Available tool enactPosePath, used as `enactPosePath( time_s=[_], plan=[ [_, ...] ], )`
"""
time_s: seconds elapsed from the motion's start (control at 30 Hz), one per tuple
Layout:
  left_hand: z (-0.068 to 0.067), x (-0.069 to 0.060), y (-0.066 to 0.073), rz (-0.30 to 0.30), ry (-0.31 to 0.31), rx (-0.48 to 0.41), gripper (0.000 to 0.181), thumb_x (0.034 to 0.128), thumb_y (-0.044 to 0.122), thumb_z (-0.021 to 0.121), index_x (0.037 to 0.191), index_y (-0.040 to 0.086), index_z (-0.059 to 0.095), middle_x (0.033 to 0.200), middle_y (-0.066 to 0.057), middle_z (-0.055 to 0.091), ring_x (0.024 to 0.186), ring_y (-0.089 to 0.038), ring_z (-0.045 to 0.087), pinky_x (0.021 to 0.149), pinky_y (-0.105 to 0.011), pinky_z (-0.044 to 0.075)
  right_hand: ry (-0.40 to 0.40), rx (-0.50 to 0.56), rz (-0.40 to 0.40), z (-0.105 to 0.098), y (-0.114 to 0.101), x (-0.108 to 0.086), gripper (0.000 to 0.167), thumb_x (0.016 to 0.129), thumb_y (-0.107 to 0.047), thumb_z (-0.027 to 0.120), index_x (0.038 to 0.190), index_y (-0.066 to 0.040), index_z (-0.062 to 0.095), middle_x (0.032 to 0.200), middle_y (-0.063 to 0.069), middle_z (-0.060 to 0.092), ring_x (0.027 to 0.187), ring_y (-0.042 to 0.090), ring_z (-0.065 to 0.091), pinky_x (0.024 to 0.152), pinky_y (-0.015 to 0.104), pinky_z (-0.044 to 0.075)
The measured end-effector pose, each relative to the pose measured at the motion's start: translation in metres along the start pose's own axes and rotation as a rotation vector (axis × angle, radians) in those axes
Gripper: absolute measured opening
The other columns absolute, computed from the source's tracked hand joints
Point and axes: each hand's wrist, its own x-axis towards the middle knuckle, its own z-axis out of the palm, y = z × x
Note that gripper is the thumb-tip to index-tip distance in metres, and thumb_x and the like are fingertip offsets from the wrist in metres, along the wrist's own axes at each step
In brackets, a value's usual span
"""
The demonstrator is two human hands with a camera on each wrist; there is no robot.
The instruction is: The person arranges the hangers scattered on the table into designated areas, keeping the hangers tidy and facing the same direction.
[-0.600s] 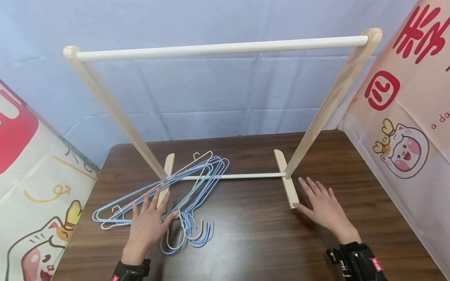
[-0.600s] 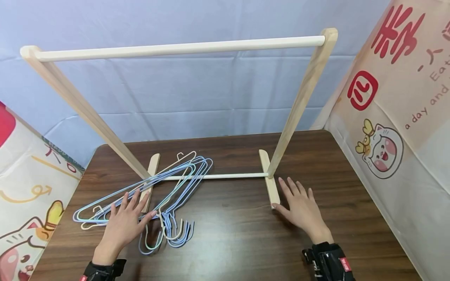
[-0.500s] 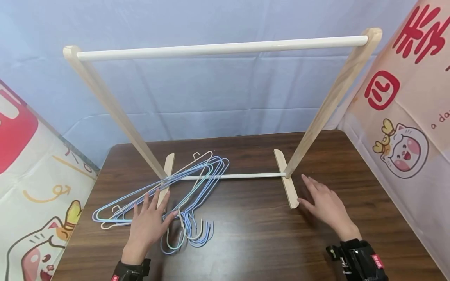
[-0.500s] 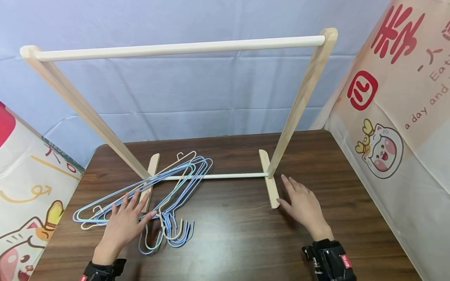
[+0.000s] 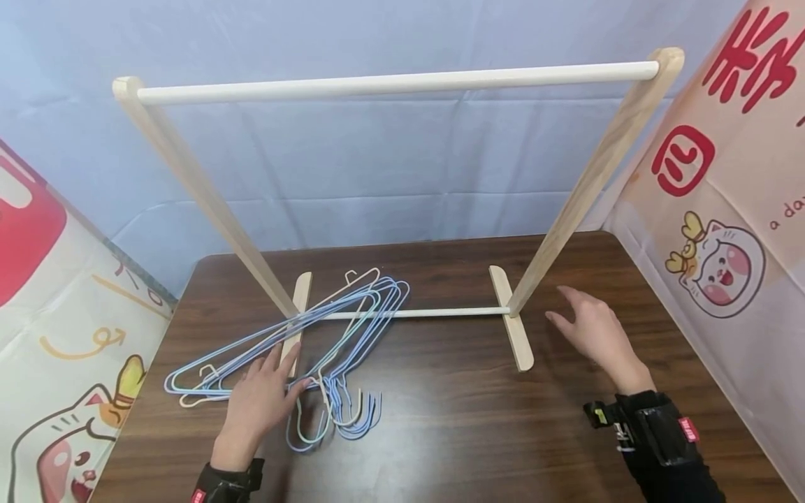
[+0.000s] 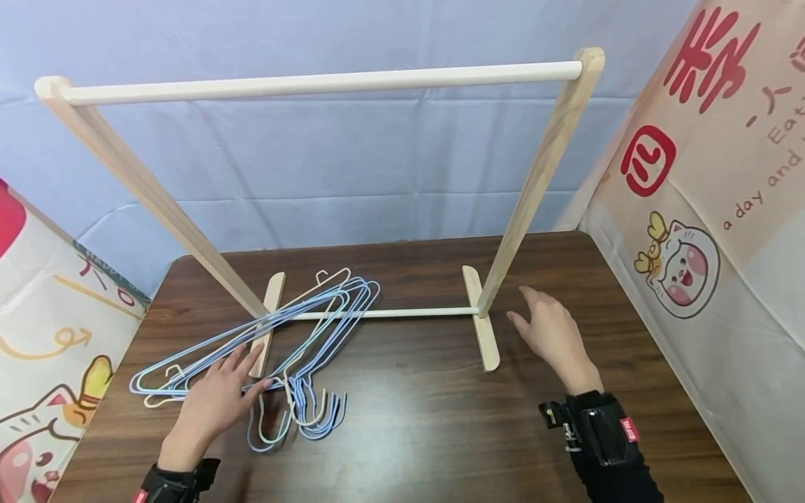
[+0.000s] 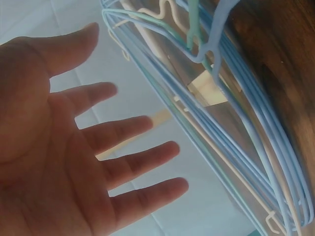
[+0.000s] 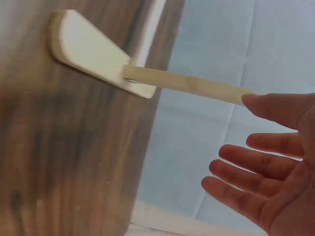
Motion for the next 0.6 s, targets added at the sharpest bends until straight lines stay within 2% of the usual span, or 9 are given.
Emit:
enactPosePath(
  time_s=[0.17,0.33,0.47,0.6],
  plan=[
    [-0.002,-0.002,0.003,0.007,-0.007,-0.012,0.051,0.0843,0.031,0.061,0.127,0.006,0.05,0.12,-0.024,0.052,0.103,-0.043,0.051,0.075,-0.054,0.044,0.05,0.065,-0.011,-0.008,-0.003,0.015,0.045,0.082,-0.006,0.064,0.118,0.015,0.047,0.109,0.035,0.052,0.095,0.05,0.051,0.075,0.057,0.04],
    [-0.003,-0.003,0.005,0.029,0.002,-0.008,0.038,0.0813,0.022,0.065,0.113,0.003,0.058,0.101,-0.018,0.06,0.088,-0.036,0.058,0.07,-0.048,0.047,0.081,0.202,-0.01,-0.012,-0.006,0.026,0.045,0.082,-0.005,0.064,0.12,0.01,0.046,0.103,0.032,0.055,0.091,0.047,0.055,0.073,0.055,0.043],
    [-0.006,-0.003,0.006,0.052,-0.01,0.001,0.031,0.0776,0.018,0.068,0.104,0.004,0.061,0.086,-0.011,0.06,0.076,-0.03,0.059,0.061,-0.043,0.047,0.073,0.306,0.006,-0.018,-0.009,0.035,0.043,0.081,-0.003,0.065,0.119,0.006,0.046,0.104,0.03,0.056,0.091,0.043,0.059,0.072,0.051,0.046],
    [-0.008,-0.001,0.006,0.056,-0.053,-0.002,0.024,0.0753,0.013,0.069,0.097,0.006,0.061,0.077,-0.007,0.057,0.066,-0.025,0.057,0.054,-0.039,0.045,0.067,0.334,0.01,-0.022,-0.01,0.043,0.041,0.079,-0.002,0.066,0.114,0.004,0.047,0.103,0.028,0.058,0.09,0.041,0.061,0.071,0.045,0.048]
  ],
)
